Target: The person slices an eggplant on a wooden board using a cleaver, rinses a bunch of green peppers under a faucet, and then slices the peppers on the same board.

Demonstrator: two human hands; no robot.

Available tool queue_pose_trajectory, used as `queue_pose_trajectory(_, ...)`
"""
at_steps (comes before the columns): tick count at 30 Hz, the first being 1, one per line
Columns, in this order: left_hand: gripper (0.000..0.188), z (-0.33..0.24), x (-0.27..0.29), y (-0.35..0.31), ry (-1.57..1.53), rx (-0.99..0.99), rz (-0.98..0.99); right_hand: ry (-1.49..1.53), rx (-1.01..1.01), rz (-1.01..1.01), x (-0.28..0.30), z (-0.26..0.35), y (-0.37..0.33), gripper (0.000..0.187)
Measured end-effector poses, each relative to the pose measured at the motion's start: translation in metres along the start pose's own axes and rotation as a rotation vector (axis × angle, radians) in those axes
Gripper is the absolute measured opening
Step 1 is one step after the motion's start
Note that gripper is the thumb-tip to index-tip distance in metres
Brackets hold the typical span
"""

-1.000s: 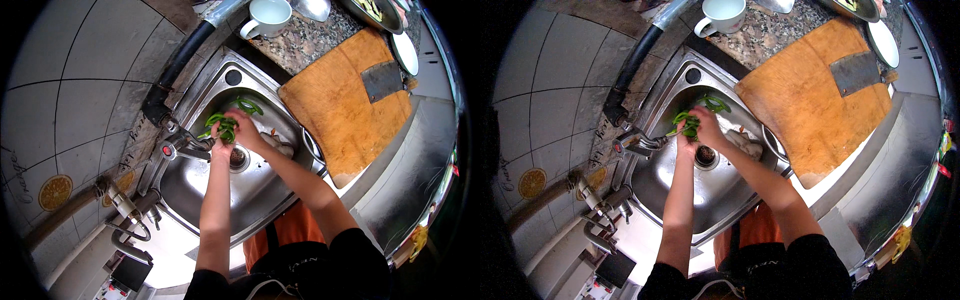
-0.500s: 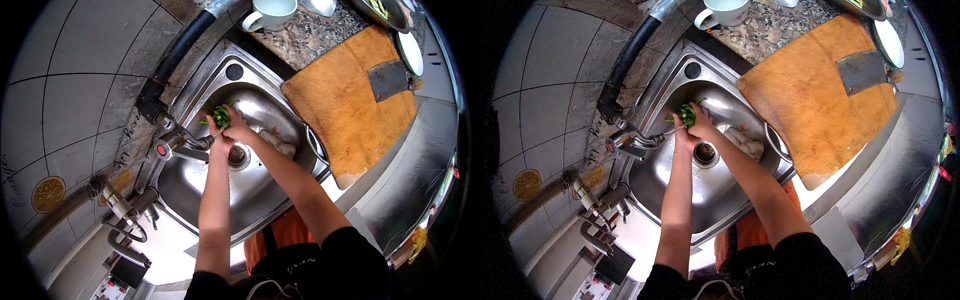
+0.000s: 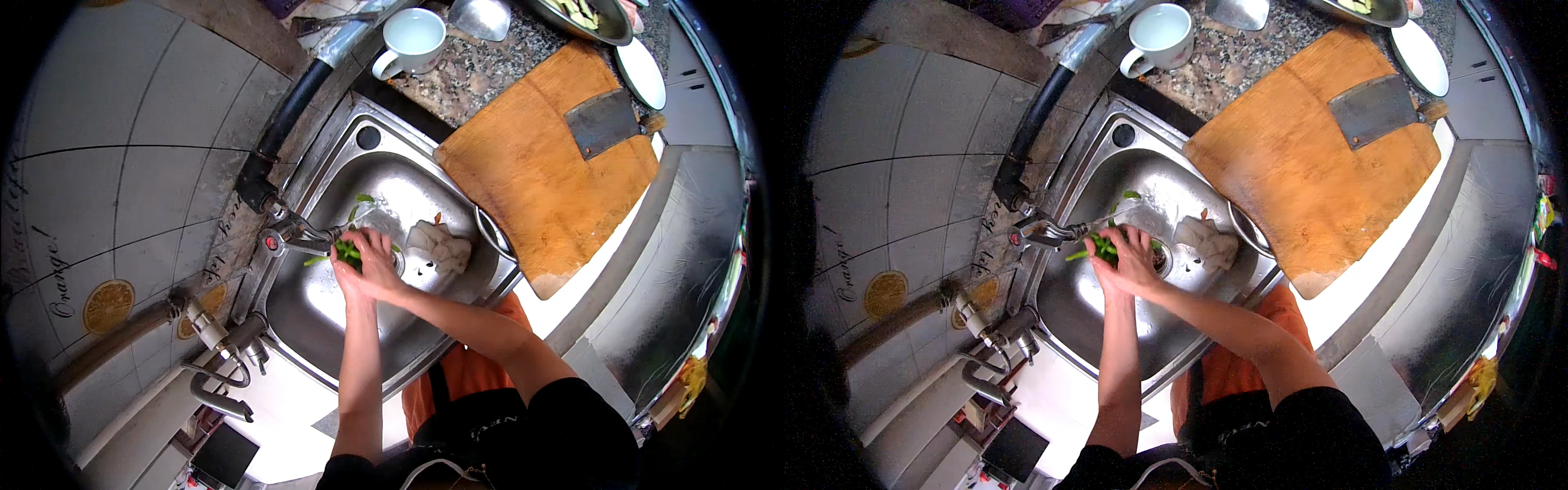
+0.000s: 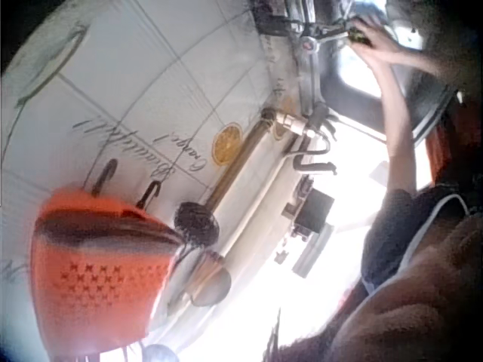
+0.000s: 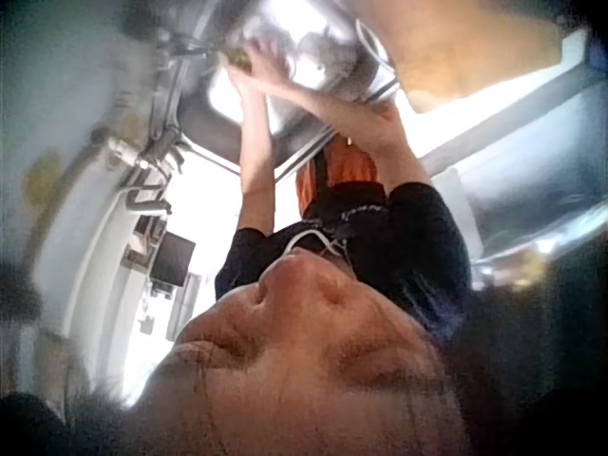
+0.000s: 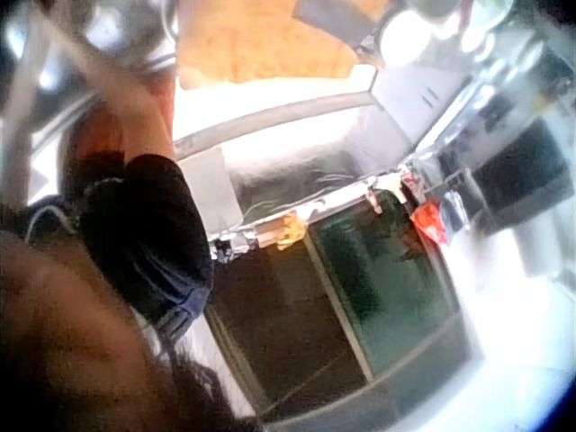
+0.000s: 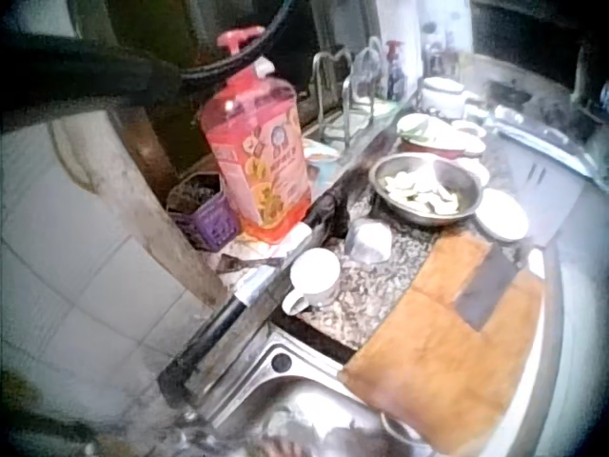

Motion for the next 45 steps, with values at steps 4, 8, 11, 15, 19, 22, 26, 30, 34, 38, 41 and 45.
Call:
queue_pose_trajectory(4, 0.053, 0.016, 0.017, -0.009, -0.025, 0.023, 0.018, -0.032, -0.011, -0.074, 0.011, 0.006, -0.008, 0.03)
queue_pose_trajectory(8, 0.052, 0.027, 0.022, -0.003, -0.044, 0.066, 0.047, -0.088, -0.045, -0.068, 0.023, 0.003, -0.003, 0.026)
queue_pose_trajectory(11, 0.051, 0.03, 0.024, -0.005, -0.057, 0.075, 0.068, -0.085, -0.029, -0.074, 0.035, 0.014, -0.006, 0.028)
queue_pose_trajectory(15, 0.05, 0.038, 0.015, -0.008, -0.066, 0.111, 0.133, -0.027, -0.162, -0.091, 0.029, -0.02, -0.01, 0.03)
queue_pose_trajectory(19, 0.05, 0.061, 0.011, -0.018, -0.115, 0.14, 0.265, -0.126, -0.275, 0.103, 0.049, -0.025, -0.02, 0.031)
queue_pose_trajectory(22, 0.047, 0.054, -0.069, -0.074, -0.072, 0.014, 0.164, 0.148, 0.076, -0.061, 0.115, 0.037, 0.011, 0.03)
queue_pose_trajectory(26, 0.05, 0.061, -0.161, -0.11, 0.178, -0.071, 0.139, 0.162, 0.217, -0.11, 0.194, 0.071, 0.055, 0.027)
queue_pose_trajectory(30, 0.045, 0.125, -0.209, -0.08, 0.225, 0.198, 0.114, 0.385, -0.06, -0.181, 0.25, 0.022, 0.1, 0.025)
queue_pose_trajectory(34, 0.055, 0.167, -0.238, -0.056, 0.306, 0.362, 0.301, -0.26, 0.122, -0.361, 0.291, -0.002, 0.124, 0.031)
queue_pose_trajectory(38, 0.057, 0.148, -0.257, -0.089, 0.582, 0.383, 0.265, -0.323, 0.057, -0.395, 0.313, -0.019, 0.141, 0.037)
queue_pose_trajectory(41, 0.064, 0.132, -0.245, -0.094, 0.653, 0.324, 0.308, -0.369, 0.079, -0.361, 0.321, -0.034, 0.147, 0.037)
queue_pose_trajectory(45, 0.06, 0.124, -0.212, -0.077, 0.709, 0.257, 0.403, -0.433, 0.061, -0.332, 0.329, -0.046, 0.15, 0.041)
Point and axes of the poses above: each hand's wrist, its own y-axis towards the middle knuckle, its own x-axis out of the back of the hand, z = x × y, the point moved 5 cm from there along y, towards the middle knuckle, and after that the axes turned 15 degrees about -z, right-handed, at the moved point
